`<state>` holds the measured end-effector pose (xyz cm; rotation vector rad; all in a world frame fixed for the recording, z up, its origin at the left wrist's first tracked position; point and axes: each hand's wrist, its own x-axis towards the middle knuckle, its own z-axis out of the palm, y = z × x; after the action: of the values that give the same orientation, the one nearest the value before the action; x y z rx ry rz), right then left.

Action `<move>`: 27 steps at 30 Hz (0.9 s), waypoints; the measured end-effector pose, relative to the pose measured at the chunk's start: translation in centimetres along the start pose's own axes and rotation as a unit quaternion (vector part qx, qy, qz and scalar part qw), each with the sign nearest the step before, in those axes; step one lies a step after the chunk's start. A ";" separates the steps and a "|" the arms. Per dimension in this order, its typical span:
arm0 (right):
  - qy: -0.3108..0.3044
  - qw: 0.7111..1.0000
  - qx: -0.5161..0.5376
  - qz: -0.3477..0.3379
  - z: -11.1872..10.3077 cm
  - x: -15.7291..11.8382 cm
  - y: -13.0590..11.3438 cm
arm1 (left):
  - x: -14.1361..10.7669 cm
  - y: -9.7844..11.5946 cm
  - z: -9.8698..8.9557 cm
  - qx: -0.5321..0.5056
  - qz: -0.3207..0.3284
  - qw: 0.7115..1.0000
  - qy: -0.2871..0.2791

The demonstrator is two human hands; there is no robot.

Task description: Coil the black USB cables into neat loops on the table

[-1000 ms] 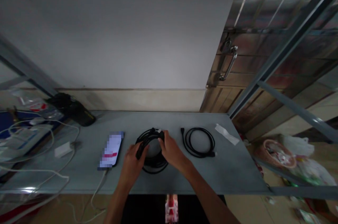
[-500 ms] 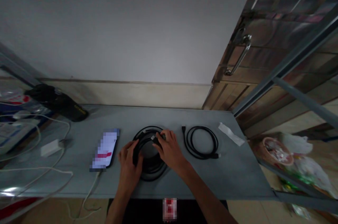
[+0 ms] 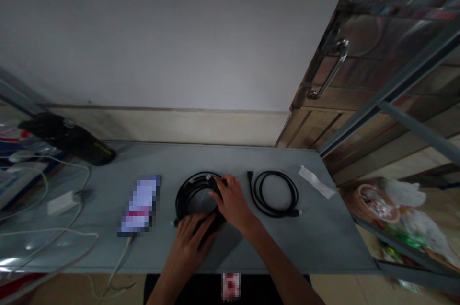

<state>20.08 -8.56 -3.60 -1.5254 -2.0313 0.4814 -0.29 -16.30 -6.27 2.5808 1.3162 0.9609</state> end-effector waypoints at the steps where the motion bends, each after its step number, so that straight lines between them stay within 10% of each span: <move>1: 0.004 1.000 0.008 -0.006 -0.5 -0.4 0.0 | 0.2 -0.2 0.0 -0.007 0.000 1.000 0.001; 15: 0.157 0.982 -0.101 0.033 -5.2 -16.0 8.8 | 2.5 -1.0 0.6 -0.026 -0.031 0.999 0.031; 27: 0.198 0.962 -0.187 -0.005 -4.0 -17.0 8.7 | 2.8 -1.0 0.8 0.049 0.024 0.998 0.038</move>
<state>32.65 -22.46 -9.11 -1.6633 -1.8729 -0.2193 0.67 -13.45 -5.88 2.6863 1.3584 1.0385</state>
